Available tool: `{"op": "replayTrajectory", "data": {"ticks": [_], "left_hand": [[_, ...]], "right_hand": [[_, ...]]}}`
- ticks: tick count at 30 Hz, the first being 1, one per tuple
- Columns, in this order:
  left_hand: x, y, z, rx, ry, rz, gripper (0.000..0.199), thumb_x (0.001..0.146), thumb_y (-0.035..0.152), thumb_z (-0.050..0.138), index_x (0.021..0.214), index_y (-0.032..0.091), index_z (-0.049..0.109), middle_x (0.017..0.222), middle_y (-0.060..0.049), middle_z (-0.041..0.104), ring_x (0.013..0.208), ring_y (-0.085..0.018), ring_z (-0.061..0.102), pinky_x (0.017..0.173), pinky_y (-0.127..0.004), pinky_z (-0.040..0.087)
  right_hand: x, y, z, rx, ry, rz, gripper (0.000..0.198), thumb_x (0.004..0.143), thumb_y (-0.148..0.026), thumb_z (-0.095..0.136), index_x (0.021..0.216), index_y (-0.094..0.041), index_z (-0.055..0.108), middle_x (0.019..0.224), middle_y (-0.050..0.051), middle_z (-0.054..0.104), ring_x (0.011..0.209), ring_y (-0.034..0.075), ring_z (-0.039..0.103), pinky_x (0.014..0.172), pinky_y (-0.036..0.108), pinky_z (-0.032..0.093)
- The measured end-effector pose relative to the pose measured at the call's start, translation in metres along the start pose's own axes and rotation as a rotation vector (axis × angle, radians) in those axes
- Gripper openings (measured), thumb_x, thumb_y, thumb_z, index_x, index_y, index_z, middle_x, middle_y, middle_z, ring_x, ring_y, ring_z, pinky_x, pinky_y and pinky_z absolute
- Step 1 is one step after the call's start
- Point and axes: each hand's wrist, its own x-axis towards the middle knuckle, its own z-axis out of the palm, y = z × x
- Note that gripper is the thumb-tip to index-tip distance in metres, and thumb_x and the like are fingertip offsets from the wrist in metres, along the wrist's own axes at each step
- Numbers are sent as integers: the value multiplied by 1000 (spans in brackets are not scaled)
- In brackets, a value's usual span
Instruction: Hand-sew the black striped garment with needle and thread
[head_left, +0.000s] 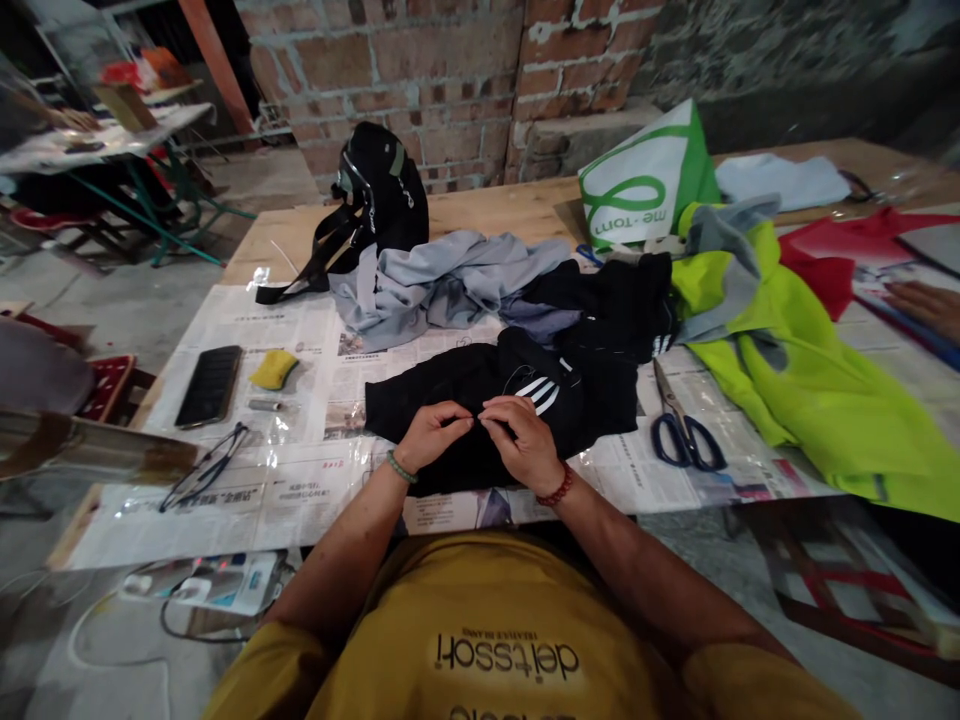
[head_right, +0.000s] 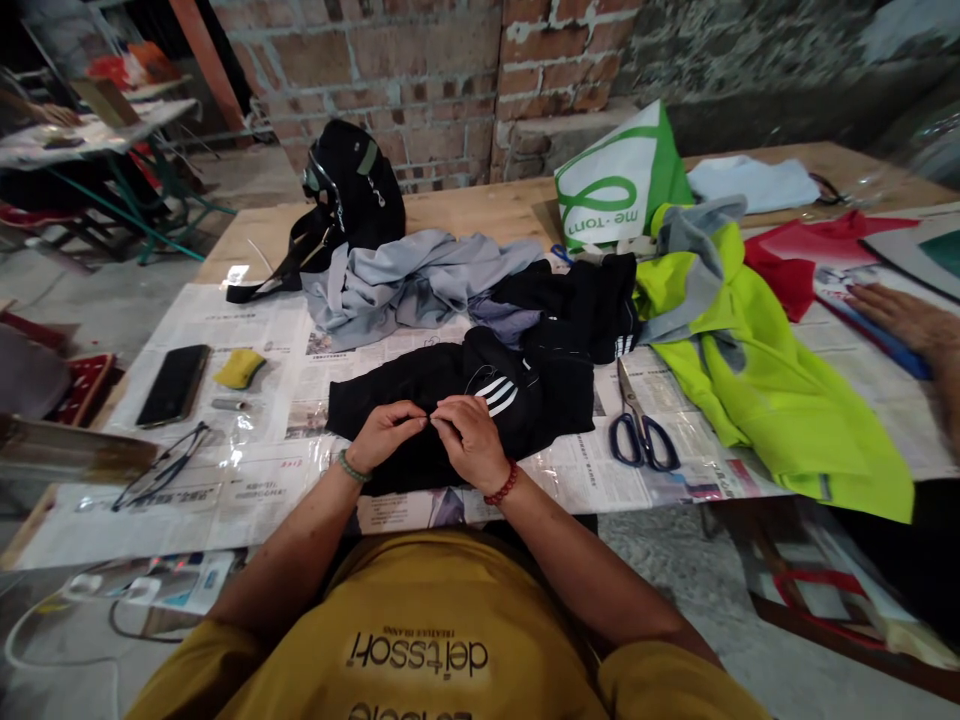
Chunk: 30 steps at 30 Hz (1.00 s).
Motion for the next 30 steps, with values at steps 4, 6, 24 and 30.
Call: {"op": "replayTrajectory", "data": {"ticks": [4,6,24,30], "left_hand": [[0,0,-1,13,-21,20,18,77,30,60,73,14,67,69,-1,64,65,-11,55,64,-22,45],[0,0,0,33,-21,25,17,77,29,59,71,14,66,67,-1,62,65,-11,55,64,-22,44],[2,-6,-1,43,2,-51,15,75,27,60,71,15,67,65,2,62,62,-10,54,62,-21,43],[3,-9,-1,23,10,-69,17,74,30,60,71,15,67,67,1,64,64,-11,55,64,-22,44]], "right_hand": [[1,4,6,-51,-65,-36,14,90,-22,46,86,-22,59,82,5,65,85,18,58,81,36,42],[0,5,8,-46,-65,-27,15,90,-22,44,87,-22,58,79,5,63,81,18,57,79,36,42],[57,-5,-19,797,-146,643,30,83,-49,52,89,-22,39,81,-1,64,59,12,64,48,22,47],[95,5,-34,868,-27,649,36,77,-47,62,86,-22,39,73,-3,63,70,14,68,58,26,55]]}}
